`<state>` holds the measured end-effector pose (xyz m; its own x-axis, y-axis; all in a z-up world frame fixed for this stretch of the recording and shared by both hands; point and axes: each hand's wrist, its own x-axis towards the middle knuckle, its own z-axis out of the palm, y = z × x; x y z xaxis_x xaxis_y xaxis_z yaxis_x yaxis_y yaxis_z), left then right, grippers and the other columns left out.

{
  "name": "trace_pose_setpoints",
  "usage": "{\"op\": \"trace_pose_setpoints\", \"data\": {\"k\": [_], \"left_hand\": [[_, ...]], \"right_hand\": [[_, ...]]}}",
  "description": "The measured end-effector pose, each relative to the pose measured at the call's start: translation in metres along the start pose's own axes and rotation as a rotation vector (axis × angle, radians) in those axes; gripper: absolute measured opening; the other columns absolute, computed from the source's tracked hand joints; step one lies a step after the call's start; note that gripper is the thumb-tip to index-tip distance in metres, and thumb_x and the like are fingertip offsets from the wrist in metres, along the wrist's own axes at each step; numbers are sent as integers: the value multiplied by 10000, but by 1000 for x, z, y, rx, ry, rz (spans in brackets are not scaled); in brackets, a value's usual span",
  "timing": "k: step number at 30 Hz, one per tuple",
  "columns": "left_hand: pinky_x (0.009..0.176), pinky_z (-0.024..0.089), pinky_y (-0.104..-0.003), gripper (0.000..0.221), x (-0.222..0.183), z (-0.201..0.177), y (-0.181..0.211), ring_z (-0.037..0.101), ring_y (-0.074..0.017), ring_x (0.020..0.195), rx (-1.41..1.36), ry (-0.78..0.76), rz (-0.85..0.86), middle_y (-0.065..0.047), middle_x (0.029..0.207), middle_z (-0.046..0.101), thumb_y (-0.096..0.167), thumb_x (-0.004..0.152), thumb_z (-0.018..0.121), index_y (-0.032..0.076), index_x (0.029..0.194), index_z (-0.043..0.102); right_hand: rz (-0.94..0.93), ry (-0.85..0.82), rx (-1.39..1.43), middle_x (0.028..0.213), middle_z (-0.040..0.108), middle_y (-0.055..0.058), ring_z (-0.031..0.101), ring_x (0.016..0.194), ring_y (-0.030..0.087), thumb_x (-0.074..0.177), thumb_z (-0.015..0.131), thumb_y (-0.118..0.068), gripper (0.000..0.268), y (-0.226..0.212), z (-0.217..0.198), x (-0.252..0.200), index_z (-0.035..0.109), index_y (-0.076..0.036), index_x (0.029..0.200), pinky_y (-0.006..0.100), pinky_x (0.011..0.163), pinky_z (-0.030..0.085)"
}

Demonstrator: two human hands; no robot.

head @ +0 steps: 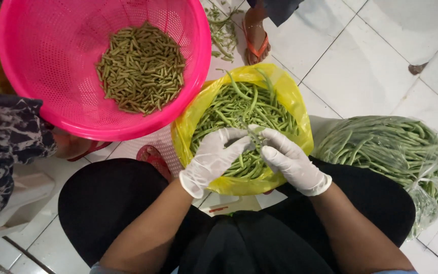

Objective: Trimming the ends of green beans with a knife and sorting them into a basket.

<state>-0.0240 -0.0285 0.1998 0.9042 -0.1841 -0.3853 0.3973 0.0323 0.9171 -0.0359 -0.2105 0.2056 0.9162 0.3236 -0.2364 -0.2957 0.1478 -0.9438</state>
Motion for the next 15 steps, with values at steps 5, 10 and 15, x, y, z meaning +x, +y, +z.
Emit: {"op": "trace_pose_setpoints", "data": {"k": [5,10,15], "left_hand": [[761,552,-286,221,-1,-4,7,678,-161,845,213,190,277,-34,895,699,286,766,742,171,952,713],[640,496,-259,207,7,-3,-4,575,-111,721,798,567,950,96,813,607,324,758,756,251,939,688],[551,495,-242,192,-12,7,43,537,-129,578,1041,772,1230,44,639,519,283,828,706,158,705,627]], "right_hand": [[49,24,269,590,395,25,361,426,87,942,455,-220,389,-5,4,2,449,-103,1313,192,377,324],[99,-3,440,593,353,5,351,409,87,935,452,-277,448,8,-6,2,412,-123,1353,200,353,325],[196,-99,445,573,322,0,331,387,92,925,439,-276,371,-17,2,0,473,-153,1273,216,341,303]]}}
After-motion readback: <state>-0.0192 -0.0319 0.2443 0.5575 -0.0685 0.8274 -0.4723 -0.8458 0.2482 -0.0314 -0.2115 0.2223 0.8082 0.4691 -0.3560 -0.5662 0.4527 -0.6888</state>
